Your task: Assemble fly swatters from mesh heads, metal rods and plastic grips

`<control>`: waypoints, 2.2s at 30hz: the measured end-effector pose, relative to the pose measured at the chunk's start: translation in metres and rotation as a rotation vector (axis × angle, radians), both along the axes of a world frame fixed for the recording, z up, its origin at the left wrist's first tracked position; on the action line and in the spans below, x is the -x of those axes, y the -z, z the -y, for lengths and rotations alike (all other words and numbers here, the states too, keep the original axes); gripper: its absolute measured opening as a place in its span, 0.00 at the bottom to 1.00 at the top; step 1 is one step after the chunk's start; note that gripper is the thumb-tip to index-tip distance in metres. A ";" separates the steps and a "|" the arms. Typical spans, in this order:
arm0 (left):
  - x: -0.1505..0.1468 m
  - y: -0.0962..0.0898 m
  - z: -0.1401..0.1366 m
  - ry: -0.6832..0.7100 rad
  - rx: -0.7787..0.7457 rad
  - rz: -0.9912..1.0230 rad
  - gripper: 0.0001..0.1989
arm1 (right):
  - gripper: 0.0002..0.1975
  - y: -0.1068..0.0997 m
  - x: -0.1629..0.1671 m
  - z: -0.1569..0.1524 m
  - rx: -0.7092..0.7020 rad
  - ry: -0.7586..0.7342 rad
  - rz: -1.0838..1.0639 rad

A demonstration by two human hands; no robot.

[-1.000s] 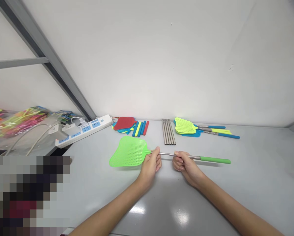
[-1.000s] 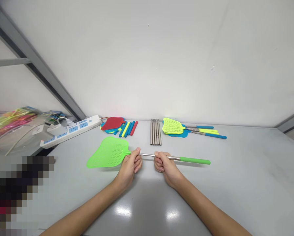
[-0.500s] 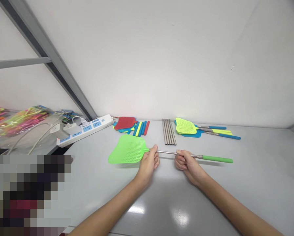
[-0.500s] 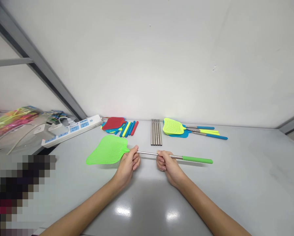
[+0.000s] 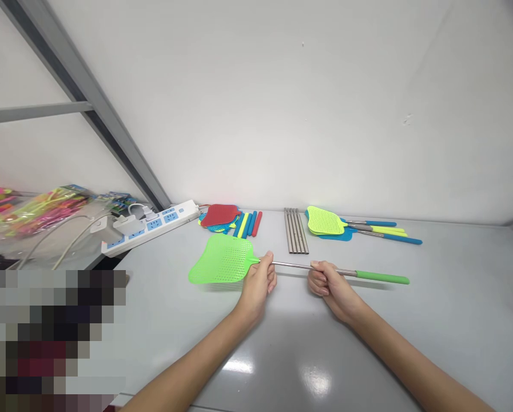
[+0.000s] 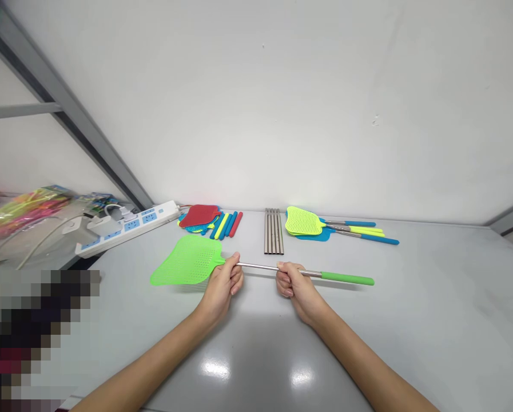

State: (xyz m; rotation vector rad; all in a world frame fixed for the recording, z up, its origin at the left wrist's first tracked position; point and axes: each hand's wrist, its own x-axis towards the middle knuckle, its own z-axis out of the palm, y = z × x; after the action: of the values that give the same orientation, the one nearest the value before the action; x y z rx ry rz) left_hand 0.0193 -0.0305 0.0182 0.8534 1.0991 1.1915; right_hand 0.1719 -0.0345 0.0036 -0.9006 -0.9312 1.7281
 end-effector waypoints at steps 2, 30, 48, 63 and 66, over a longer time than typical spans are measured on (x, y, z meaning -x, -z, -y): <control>0.001 0.000 -0.001 -0.005 -0.002 -0.002 0.22 | 0.18 0.001 0.000 0.000 0.003 0.002 0.003; 0.002 0.011 -0.012 -0.035 -0.013 0.016 0.24 | 0.19 0.005 -0.001 0.001 -0.017 0.010 -0.042; -0.004 0.010 0.000 0.278 -0.193 -0.169 0.22 | 0.19 0.000 0.001 0.006 -0.025 -0.202 -0.020; -0.005 0.014 0.003 0.589 -0.093 -0.032 0.19 | 0.19 0.000 0.010 0.011 -0.003 -0.276 -0.051; -0.005 0.014 0.003 0.598 -0.073 0.000 0.18 | 0.18 0.002 0.009 0.011 0.006 -0.274 -0.050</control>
State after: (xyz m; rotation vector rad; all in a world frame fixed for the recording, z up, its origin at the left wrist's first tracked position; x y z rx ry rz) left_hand 0.0238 -0.0335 0.0045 1.1383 0.7229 0.7302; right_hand 0.1628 -0.0456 0.0021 -0.7565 -1.0554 1.9760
